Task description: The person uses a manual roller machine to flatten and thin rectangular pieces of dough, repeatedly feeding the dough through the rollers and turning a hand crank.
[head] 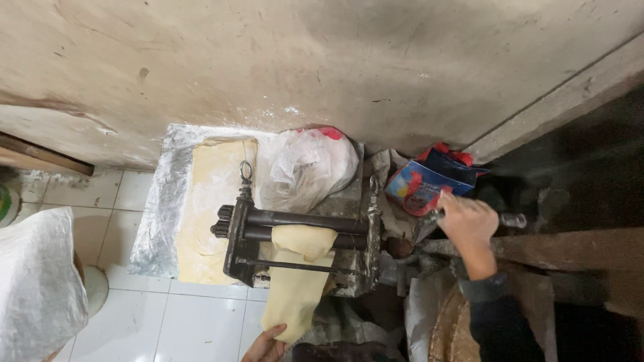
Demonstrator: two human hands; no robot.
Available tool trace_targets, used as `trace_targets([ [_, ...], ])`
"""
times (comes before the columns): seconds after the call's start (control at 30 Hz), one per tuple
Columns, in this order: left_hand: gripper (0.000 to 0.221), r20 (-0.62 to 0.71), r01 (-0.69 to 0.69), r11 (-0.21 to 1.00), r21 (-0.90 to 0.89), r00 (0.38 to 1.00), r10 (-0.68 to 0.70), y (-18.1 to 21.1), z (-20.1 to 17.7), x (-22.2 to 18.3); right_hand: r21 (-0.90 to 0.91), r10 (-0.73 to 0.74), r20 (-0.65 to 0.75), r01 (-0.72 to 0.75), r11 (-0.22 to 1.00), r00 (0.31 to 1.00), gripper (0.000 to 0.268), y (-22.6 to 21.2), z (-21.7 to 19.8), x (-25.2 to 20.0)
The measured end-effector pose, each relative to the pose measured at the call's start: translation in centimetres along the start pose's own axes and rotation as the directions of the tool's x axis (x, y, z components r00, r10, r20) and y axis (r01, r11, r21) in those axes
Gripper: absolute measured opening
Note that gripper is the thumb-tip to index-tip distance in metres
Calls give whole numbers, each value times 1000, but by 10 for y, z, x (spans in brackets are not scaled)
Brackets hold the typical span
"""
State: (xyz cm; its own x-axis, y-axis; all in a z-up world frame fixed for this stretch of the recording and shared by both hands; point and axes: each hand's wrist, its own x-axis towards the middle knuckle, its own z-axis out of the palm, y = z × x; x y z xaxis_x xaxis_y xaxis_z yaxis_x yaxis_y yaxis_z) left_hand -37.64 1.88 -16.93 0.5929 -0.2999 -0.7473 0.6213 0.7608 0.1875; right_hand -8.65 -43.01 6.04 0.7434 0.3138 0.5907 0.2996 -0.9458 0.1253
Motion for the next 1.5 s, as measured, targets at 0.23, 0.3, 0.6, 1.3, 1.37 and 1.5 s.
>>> trace_targets([
  [0.23,66,-17,37,999,31,999,-36,-3,-27,-4,92,83,509,-150,984,857,13,10,159,-6],
  [0.3,67,-64,41,998,52,997,-38,-5,-36,-10,81,38,585,-105,991,810,16,0,198,-40],
  [0.6,66,-139,34,999,-20,990,-36,-28,-39,-29,28,370,803,-650,759,467,37,-104,88,-217],
  [1.3,74,-165,-188,982,19,968,189,-36,-8,-4,288,44,752,-387,876,658,22,-40,171,-72],
  [1.37,75,-227,-226,974,15,948,223,-42,-10,-9,511,-54,652,-386,768,756,24,-62,152,-113],
  [1.5,77,15,-326,934,-144,943,332,-33,-2,-2,259,-227,854,-4,966,468,29,-90,99,-187],
])
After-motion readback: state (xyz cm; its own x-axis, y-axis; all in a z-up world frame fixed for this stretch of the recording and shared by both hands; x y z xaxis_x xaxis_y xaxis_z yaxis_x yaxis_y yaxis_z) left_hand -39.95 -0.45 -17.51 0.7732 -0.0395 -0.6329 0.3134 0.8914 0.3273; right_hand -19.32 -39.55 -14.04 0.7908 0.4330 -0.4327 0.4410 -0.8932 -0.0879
